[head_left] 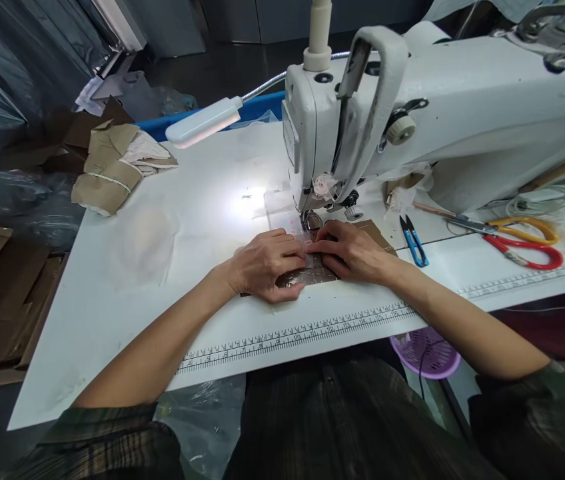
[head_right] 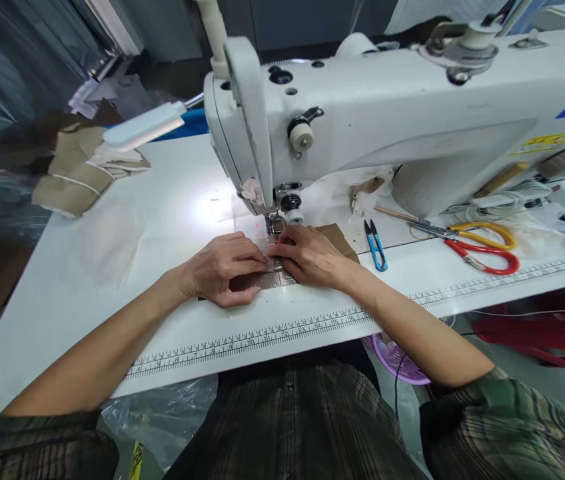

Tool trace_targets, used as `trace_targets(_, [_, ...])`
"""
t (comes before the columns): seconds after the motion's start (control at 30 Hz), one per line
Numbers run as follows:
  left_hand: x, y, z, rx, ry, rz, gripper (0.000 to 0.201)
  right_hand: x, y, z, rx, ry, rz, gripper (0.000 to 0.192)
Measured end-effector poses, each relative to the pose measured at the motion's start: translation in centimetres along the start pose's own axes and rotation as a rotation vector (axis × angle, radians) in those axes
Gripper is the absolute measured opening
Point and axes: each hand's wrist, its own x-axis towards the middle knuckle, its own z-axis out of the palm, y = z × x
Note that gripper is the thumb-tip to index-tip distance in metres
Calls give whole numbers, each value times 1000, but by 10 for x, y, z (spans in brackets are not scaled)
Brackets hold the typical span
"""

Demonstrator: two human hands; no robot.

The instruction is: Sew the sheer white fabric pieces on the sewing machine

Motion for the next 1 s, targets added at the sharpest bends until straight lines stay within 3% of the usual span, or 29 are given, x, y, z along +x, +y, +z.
trace_targets(0.53, [-8, -2, 6, 89, -23, -143, 35, 8, -3, 1, -114, -57, 103, 34])
trace_targets(1.0, [-6, -1, 7, 177, -80, -245, 43, 8, -6, -4, -113, -15, 81, 36])
